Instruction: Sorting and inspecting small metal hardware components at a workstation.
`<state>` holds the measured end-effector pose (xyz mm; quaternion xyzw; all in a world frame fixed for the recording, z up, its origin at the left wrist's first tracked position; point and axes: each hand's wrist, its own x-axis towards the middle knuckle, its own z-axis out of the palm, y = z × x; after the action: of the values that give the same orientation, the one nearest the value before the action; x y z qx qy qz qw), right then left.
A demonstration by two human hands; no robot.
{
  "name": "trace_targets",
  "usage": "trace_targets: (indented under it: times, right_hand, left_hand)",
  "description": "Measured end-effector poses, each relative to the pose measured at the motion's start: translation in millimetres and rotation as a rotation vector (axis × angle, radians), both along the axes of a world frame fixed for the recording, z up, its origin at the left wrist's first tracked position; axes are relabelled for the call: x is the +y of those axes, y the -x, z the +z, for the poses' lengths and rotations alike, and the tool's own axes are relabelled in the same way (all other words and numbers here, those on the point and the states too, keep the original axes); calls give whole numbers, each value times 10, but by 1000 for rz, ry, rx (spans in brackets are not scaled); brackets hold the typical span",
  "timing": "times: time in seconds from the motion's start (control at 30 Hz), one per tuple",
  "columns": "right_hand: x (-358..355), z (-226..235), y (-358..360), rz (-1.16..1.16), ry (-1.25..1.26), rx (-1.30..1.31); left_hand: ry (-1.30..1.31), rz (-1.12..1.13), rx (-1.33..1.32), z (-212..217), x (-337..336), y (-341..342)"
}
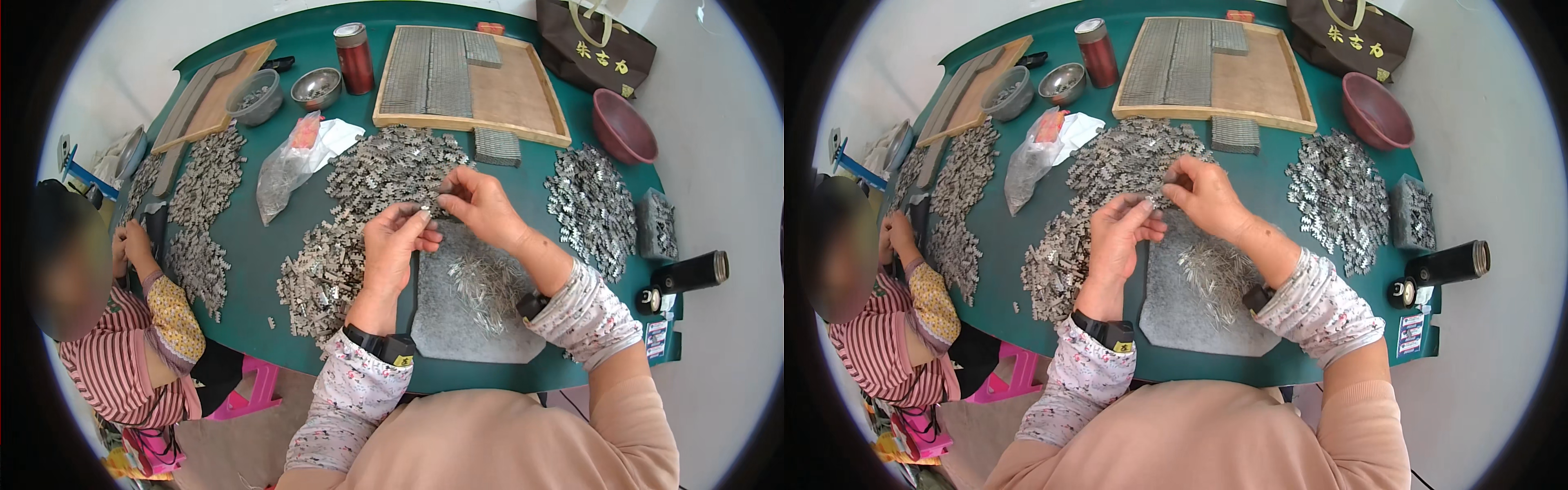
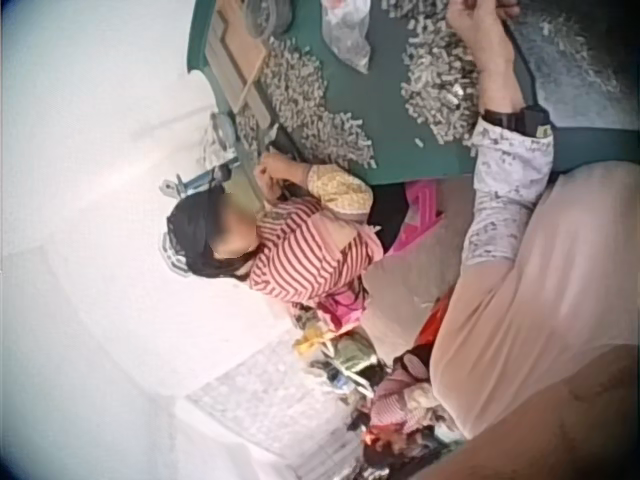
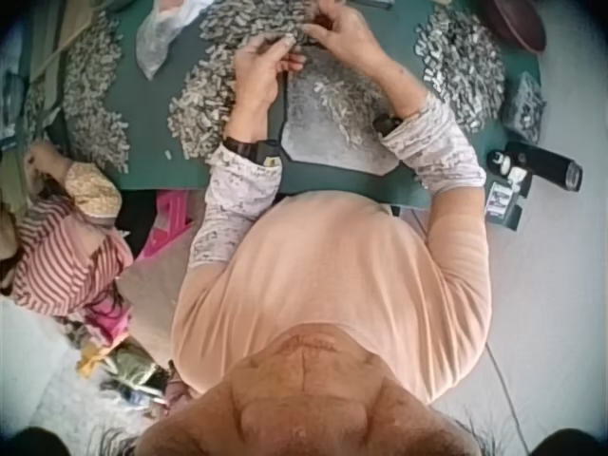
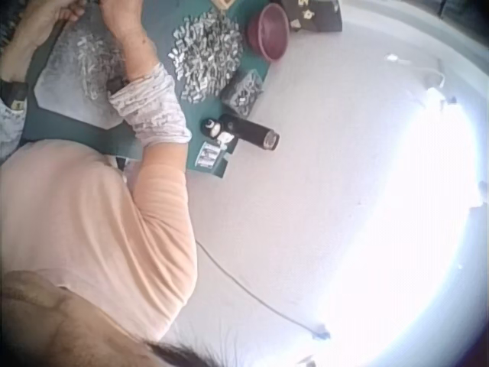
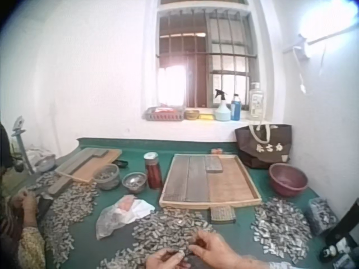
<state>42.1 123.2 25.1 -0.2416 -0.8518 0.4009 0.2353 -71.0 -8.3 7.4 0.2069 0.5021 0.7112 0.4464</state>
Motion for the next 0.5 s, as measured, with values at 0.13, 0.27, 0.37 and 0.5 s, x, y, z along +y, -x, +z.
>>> trace_targets:
  times: [0.13,0.27,0.37,0.5]
  right_hand:
    - [-176,-47,-83,46,447,205]
    - [-254,-44,-138,16,432,224]
    - [-295,-70,-164,-4,420,230]
    - [-372,-94,-214,-33,422,243]
  left_hand:
    - [-64,-30,26,-45,3,-19]
    - [-48,-41,62,-42,8,-38]
    - [-43,-66,66,-31,-10,-48]
    - [-16,-101,151,-34,-17,-76]
